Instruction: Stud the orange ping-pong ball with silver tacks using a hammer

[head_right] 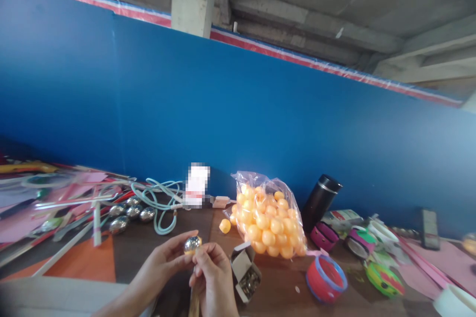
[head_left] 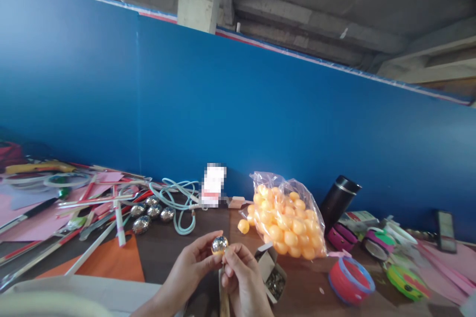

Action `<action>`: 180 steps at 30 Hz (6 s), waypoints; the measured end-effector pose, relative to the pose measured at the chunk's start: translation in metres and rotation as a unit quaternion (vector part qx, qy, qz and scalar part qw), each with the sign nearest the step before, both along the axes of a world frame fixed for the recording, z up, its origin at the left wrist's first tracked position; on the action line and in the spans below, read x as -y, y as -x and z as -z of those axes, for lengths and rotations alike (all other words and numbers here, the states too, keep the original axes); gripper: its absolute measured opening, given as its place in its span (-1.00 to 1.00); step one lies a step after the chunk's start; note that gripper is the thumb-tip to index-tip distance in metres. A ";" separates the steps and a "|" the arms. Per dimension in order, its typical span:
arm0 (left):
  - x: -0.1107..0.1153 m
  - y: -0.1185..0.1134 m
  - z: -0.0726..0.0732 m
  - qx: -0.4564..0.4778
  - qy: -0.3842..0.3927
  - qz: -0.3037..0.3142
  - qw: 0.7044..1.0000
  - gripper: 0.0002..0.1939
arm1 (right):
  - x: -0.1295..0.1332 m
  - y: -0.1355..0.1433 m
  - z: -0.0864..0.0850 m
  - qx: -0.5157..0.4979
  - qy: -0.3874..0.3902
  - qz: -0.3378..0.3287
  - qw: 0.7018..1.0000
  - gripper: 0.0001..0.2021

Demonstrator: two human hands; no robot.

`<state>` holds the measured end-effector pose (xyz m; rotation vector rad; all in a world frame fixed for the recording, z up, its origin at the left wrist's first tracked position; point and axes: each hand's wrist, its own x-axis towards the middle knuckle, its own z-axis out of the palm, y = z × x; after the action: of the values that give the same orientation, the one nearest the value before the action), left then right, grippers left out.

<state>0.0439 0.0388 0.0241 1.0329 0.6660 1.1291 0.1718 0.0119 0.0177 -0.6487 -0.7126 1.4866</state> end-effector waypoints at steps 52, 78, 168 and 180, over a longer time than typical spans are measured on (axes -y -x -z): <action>0.002 0.001 -0.001 0.032 0.037 0.046 0.998 -0.54 | 0.003 0.001 0.002 -0.002 0.002 0.011 1.000 -0.77; 0.007 0.004 -0.008 0.084 0.019 0.105 0.991 -0.55 | 0.016 -0.005 -0.016 0.537 -0.246 0.228 0.774 -0.69; 0.011 0.000 -0.016 0.034 0.008 0.054 0.998 -0.70 | 0.011 0.005 0.009 0.571 -0.252 0.237 0.744 -0.53; 0.010 0.001 -0.021 -0.038 -0.008 0.011 0.999 -0.74 | 0.012 0.007 0.009 0.576 -0.248 0.235 0.743 -0.53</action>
<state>0.0432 0.0291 0.0447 1.0989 0.7051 1.0821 0.1648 -0.0002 0.0091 -1.2047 -1.6594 0.2251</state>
